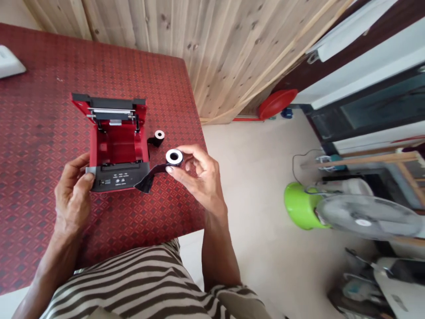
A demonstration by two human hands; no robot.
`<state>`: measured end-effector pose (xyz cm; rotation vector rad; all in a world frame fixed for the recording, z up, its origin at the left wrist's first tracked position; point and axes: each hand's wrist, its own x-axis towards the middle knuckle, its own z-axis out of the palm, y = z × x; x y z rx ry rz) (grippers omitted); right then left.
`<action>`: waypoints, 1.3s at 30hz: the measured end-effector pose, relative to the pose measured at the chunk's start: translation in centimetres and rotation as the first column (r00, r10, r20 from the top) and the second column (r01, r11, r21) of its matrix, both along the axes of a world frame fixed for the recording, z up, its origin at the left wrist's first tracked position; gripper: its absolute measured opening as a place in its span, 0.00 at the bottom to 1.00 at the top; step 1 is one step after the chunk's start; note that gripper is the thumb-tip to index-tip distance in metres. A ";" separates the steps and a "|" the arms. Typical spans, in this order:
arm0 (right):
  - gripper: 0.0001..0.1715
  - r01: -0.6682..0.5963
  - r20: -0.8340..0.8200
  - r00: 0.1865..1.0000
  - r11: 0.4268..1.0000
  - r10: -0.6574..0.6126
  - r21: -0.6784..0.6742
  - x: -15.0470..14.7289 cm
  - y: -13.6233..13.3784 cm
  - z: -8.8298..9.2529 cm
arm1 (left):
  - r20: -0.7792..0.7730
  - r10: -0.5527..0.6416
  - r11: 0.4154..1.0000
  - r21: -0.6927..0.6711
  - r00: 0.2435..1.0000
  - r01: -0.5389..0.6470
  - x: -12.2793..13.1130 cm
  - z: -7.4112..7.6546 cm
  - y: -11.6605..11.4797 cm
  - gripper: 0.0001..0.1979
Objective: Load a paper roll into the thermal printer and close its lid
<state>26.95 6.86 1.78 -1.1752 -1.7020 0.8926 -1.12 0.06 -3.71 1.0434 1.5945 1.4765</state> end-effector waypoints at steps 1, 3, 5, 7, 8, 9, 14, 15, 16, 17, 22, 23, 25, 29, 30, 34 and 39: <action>0.19 0.012 -0.031 0.999 0.999 -0.013 -0.049 0.4 -0.3 -1.5 | -0.017 0.004 1.000 0.004 1.000 -0.003 -0.1 -0.2 0.0 0.21; 0.19 -0.003 -0.059 0.998 0.993 -0.005 -0.119 0.4 -0.8 -4.1 | -0.032 0.011 1.000 0.016 0.999 -0.010 -0.1 -0.5 0.1 0.22; 0.18 -0.043 -0.059 0.998 0.987 0.035 -0.154 -0.5 -1.0 -6.1 | -0.028 0.015 1.000 0.022 1.000 -0.015 -0.1 -0.8 0.1 0.23; 0.16 -0.083 -0.034 0.996 0.986 0.079 -0.146 -1.5 -1.0 -7.2 | -0.017 0.029 0.999 0.032 0.999 -0.029 0.0 -0.9 0.1 0.23; 0.15 -0.101 -0.017 0.995 0.986 0.099 -0.133 -1.9 -0.9 -7.5 | -0.019 0.038 0.999 0.037 0.999 -0.038 0.0 -0.9 0.1 0.23; 0.15 -0.118 -0.001 0.993 0.985 0.119 -0.123 -2.2 -0.9 -7.7 | -0.023 0.041 0.999 0.035 0.999 -0.040 0.1 -0.8 0.1 0.24; 0.29 -0.219 -0.090 0.975 0.949 0.203 -0.226 -0.5 -0.4 -7.0 | -0.041 0.053 0.998 0.025 0.998 -0.052 0.0 -1.1 0.2 0.27; 0.31 -0.221 -0.110 0.974 0.938 0.199 -0.267 0.2 0.0 -6.7 | -0.054 0.061 0.998 0.035 0.997 -0.059 -0.1 -1.2 0.2 0.27; 0.29 -0.204 -0.111 0.978 0.933 0.178 -0.298 0.8 0.6 -6.3 | -0.067 0.066 0.997 0.043 0.996 -0.064 -0.2 -1.4 0.3 0.28; 0.25 -0.164 -0.093 0.985 0.937 0.142 -0.309 1.3 1.4 -5.9 | -0.076 0.070 0.997 0.049 0.995 -0.066 -0.3 -1.5 0.3 0.29; 0.24 -0.012 -0.019 1.000 0.982 0.008 -0.186 0.2 7.0 -6.5 | -0.073 0.054 0.996 0.072 0.996 -0.049 -0.5 -1.8 0.3 0.28; 0.27 -0.040 -0.027 0.999 0.982 0.035 -0.186 -0.7 8.0 -7.2 | -0.081 0.049 0.997 0.070 0.996 -0.043 -0.5 -1.7 0.3 0.28; 0.26 -0.084 -0.021 0.996 0.979 0.082 -0.183 -2.3 9.5 -8.5 | -0.097 0.039 0.998 0.055 0.994 -0.034 -0.5 -1.6 0.2 0.27; 0.16 -0.046 0.032 0.998 0.990 0.050 -0.135 -3.2 9.8 -8.7 | -0.081 0.031 0.998 0.050 0.996 -0.027 -0.5 -1.3 0.2 0.28; 0.17 -0.042 0.020 0.999 0.991 0.045 -0.129 -2.8 9.5 -7.8 | -0.076 0.029 0.999 0.045 0.997 -0.025 -0.5 -1.2 0.2 0.29; 0.29 -0.227 -0.087 0.972 0.967 0.219 -0.112 -0.6 7.3 -1.2 | -0.085 0.017 1.000 0.023 0.996 -0.015 -0.4 -0.7 0.3 0.29; 0.19 -0.517 0.284 0.834 0.850 0.474 0.100 -3.2 5.2 4.4 | -0.106 0.008 1.000 0.029 0.994 -0.005 -0.3 -0.5 0.3 0.29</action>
